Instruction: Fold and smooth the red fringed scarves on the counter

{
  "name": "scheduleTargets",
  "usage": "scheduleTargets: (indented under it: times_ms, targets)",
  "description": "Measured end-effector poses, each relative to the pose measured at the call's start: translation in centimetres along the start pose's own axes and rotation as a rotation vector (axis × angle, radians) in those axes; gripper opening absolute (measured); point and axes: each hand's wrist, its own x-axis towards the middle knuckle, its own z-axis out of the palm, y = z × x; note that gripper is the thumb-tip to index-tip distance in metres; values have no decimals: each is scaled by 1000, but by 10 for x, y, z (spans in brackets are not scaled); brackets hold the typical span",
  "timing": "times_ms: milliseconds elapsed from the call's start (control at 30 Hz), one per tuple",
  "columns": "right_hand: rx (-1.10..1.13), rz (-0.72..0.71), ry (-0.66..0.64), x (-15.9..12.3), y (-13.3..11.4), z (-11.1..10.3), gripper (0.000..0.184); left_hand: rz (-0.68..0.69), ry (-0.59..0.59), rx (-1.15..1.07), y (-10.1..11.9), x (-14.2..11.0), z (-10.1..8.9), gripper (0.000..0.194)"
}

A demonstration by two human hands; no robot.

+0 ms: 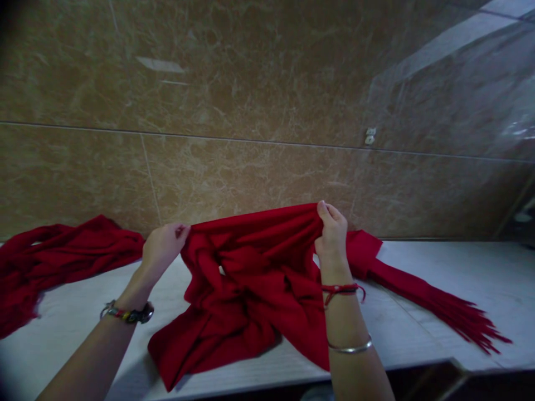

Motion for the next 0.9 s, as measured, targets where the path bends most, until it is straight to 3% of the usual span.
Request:
scheduleTargets:
  times_ms: [100, 233, 333, 400, 467, 567, 633, 667, 767, 900]
  targets:
    - [-162, -90, -16, 2, -3, -1, 28, 36, -17, -261, -2, 2, 6, 26]
    - [-808, -287, 23, 8, 14, -17, 24, -59, -50, -707, -14, 7, 13, 27]
    - [-1263, -132, -138, 7, 40, -33, 17, -16, -188, -736, -19, 7, 11, 29]
    - [-1415, -15, -306, 1, 54, -34, 15, 35, -293, -690, -15, 4, 11, 30]
    - [-1392, -46, -506, -12, 63, -23, 25, 100, -351, -669, -4, 0, 12, 30]
    - [-1068, -206, -920, -38, 64, 10, 43, 237, -380, -673, 17, -7, 10, 30]
    - [-887, -233, -1128, -55, 60, 33, 44, 314, -374, -679, 29, -11, 5, 29]
    - [-851, -228, -1171, -61, 58, 43, 39, 340, -365, -681, 33, -12, 2, 28]
    - [-878, -177, -1104, -72, 57, 60, 18, 360, -340, -684, 36, -14, -10, 28]
    - [-801, -105, -871, -64, 60, 57, 15, 305, -383, -693, 23, -13, -14, 31]
